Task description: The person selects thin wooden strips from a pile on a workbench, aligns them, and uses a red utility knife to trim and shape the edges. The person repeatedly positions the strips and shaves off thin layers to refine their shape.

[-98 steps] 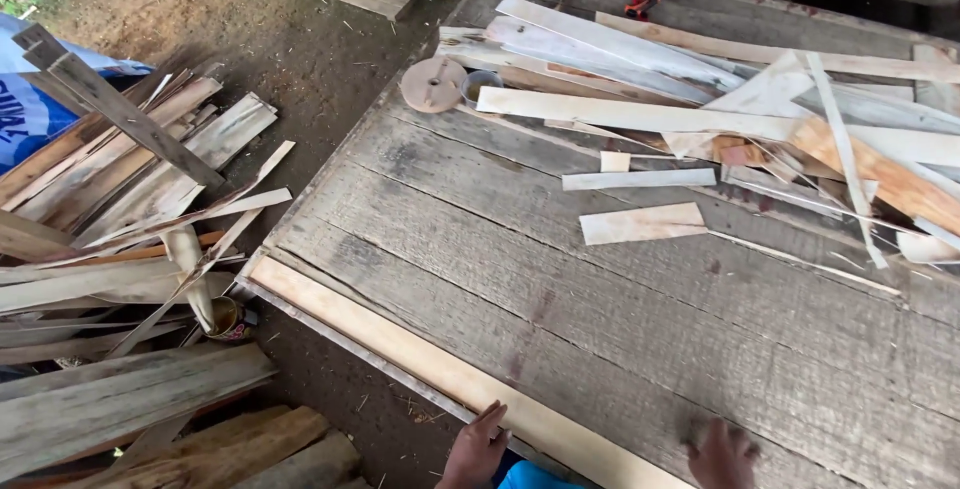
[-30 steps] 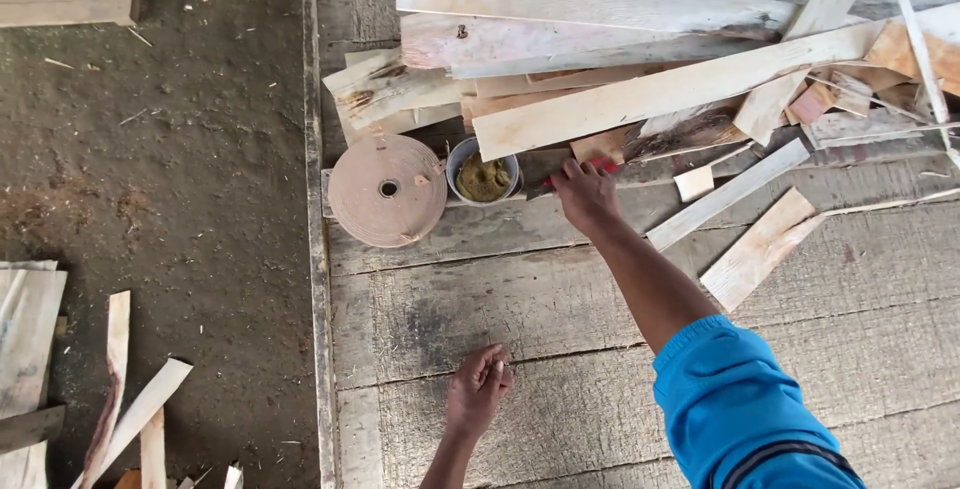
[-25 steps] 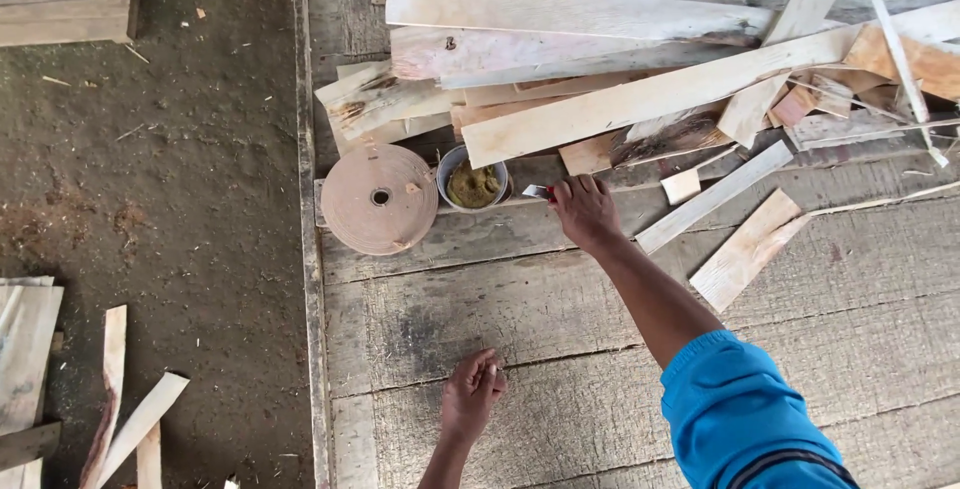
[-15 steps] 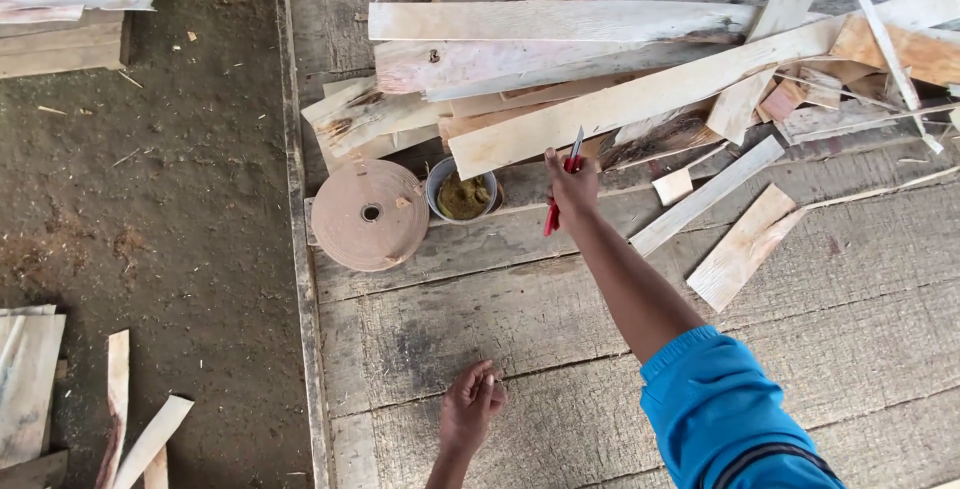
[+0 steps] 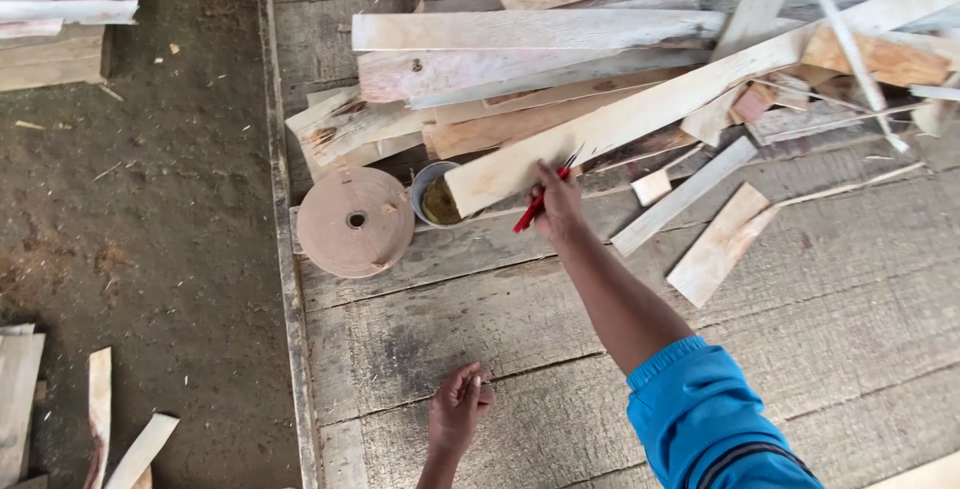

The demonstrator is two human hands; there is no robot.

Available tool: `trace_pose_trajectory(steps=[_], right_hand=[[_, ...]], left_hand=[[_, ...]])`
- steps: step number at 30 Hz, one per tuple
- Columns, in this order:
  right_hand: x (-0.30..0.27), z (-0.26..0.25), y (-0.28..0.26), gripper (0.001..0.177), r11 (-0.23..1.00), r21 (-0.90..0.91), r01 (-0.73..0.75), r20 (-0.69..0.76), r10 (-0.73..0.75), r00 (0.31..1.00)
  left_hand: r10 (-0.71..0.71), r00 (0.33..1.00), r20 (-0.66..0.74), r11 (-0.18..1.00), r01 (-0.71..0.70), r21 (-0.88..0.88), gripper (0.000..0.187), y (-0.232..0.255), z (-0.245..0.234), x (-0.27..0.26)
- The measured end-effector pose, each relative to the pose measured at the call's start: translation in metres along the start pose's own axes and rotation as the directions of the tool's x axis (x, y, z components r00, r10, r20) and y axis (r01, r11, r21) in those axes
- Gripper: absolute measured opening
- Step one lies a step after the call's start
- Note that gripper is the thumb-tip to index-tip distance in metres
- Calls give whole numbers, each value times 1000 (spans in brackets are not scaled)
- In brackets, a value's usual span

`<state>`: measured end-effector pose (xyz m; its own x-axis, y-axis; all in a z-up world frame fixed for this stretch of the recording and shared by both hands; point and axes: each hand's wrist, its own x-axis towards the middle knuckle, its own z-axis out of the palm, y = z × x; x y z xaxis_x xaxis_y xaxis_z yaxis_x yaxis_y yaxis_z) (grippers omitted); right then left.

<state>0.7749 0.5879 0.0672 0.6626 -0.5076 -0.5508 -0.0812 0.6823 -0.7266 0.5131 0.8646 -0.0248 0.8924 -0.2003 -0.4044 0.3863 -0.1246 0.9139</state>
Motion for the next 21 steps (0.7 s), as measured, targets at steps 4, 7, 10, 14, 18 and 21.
trace_pose_trajectory(steps=[4, 7, 10, 14, 18, 21], right_hand=[[-34, -39, 0, 33, 994, -77, -73, 135, 83, 987], [-64, -74, 6, 30, 985, -116, -126, 234, 150, 961], [-98, -110, 13, 28, 979, -140, -147, 353, 188, 917], [-136, -150, 29, 44, 972, -150, -182, 426, 229, 875], [-168, -190, 27, 64, 978, -90, -187, 518, 206, 830], [-197, -209, 11, 48, 961, -176, -215, 530, 277, 801]], left_hand=[[-110, 993, -46, 991, 113, 66, 30, 16, 8, -2], [-169, 981, -95, 974, 151, -171, 39, 5, 20, -4], [-251, 966, -66, 890, 203, -409, 51, 13, 33, -19], [-244, 956, 165, 689, 291, -663, 81, 52, 48, -52], [-259, 920, 293, 623, 391, -678, 104, 79, 58, -83], [-251, 879, 406, 553, 474, -685, 110, 72, 64, -97]])
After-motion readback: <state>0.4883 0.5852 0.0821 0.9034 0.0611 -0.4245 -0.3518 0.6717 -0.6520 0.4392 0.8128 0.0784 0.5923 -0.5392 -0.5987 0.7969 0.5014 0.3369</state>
